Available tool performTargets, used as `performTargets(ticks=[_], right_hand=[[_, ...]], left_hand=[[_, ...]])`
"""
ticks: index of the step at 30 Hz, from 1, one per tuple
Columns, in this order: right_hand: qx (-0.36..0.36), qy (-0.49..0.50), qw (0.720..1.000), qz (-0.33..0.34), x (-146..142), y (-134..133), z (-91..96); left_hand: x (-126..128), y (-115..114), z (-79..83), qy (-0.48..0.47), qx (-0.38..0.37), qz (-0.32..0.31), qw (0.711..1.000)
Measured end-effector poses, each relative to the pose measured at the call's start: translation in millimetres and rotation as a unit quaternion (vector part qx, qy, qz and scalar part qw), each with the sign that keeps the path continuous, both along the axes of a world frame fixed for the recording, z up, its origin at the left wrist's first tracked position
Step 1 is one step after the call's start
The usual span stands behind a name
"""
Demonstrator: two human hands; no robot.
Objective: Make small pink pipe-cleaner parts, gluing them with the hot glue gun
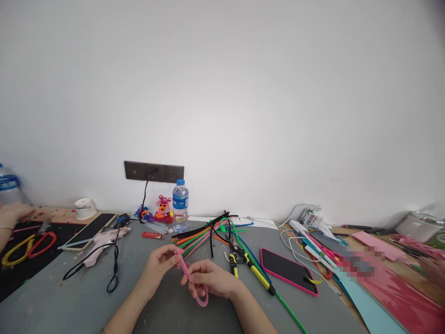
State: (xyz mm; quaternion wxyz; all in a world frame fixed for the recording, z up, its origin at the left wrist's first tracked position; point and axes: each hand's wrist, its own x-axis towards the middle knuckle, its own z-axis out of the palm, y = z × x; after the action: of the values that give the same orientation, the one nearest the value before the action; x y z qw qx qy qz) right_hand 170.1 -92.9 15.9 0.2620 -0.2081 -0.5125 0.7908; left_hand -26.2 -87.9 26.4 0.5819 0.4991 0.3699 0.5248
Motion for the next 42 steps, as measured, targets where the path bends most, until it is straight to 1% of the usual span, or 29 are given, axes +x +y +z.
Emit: performTargets(ticks=[4,10,15,19,25,29,32,35,38,42], right_hand=[[0.004,-0.012,1.0,0.004,0.6,0.7,-0.4],[-0.015,-0.025,1.0,0.008,1.4,-0.4,0.2],[-0.024,-0.028,0.999,0.015,1.5,-1.0,1.6],[-0.025,-0.019,0.999,0.025,1.5,-1.6,3.6],[-0.028,-0.007,0.999,0.04,1.2,-1.9,2.5],[-0.029,0.001,1.0,0.006,-0.3,-1.0,-1.3],[-0.029,0.031,0.999,-0.027,-1.2,-0.3,-1.2],[-0.012,0.077,0.993,-0.086,-0.4,-0.6,3.9],[0.002,0.128,0.982,-0.136,1.6,-1.8,10.2],[0.007,0.196,0.967,-0.164,4.2,-1.6,12.0]], left_hand=[[-1.7,0.9,-0.3,0.02,0.003,0.015,1.0],[-0.7,0.8,3.7,0.025,0.004,0.035,0.999],[-0.1,-0.1,7.6,0.038,0.006,0.028,0.999],[-1.1,1.0,3.8,0.051,0.023,0.021,0.998],[-3.4,4.0,-4.2,0.053,0.07,0.011,0.996],[-4.0,5.3,-4.1,0.066,0.074,0.0,0.995],[-3.4,5.4,-2.7,0.073,0.064,0.004,0.995],[-2.6,4.6,-1.2,0.063,0.055,0.023,0.996],[-2.7,4.9,-1.0,0.032,0.042,0.056,0.997],[-3.8,6.5,-2.4,0.005,0.036,0.079,0.996]])
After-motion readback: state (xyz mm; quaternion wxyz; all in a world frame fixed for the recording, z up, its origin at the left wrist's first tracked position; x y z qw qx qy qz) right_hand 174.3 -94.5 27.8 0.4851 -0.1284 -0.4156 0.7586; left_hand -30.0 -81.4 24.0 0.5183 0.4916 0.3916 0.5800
